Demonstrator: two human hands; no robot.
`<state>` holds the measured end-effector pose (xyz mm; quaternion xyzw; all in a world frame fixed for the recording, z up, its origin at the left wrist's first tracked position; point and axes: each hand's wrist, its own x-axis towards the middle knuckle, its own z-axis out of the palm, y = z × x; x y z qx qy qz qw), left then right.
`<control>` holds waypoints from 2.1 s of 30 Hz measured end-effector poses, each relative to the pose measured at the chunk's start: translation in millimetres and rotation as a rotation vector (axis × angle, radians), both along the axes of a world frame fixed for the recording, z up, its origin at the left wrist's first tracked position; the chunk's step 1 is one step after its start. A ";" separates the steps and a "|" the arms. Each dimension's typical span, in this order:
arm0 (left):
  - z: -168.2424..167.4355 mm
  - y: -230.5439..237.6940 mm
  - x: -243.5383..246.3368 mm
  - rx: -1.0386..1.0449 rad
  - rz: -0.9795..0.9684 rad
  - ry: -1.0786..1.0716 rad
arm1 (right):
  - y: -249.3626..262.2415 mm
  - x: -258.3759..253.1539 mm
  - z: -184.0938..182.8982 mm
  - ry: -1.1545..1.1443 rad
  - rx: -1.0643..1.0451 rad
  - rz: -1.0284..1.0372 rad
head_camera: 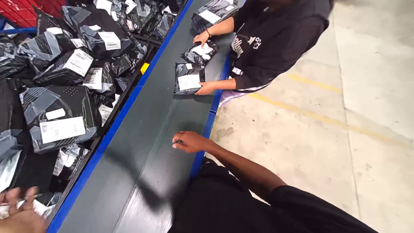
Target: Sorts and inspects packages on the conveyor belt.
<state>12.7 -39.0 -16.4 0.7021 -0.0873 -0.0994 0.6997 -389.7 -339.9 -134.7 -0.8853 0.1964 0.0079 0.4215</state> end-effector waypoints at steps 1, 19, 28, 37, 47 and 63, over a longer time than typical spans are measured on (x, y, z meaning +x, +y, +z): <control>-25.8 -6.3 -19.0 0.052 -0.112 0.006 | -4.0 -7.3 -2.6 -0.005 0.025 -0.031; -167.8 -19.7 -293.4 0.245 -0.470 0.550 | 6.2 -34.6 -28.2 0.118 0.019 -0.215; -198.0 -128.6 -215.6 0.541 -0.666 0.104 | -34.3 -11.3 -91.3 0.190 0.136 -0.603; -188.8 72.0 -202.5 0.416 -0.716 0.542 | 214.6 -28.5 -82.5 0.009 0.395 -0.461; -178.5 419.0 -270.6 -0.186 -0.110 0.569 | 448.9 8.2 -50.1 0.059 0.509 0.095; -95.3 667.0 -278.1 -0.121 0.065 0.368 | 696.2 -159.3 -66.6 -0.044 0.804 -0.347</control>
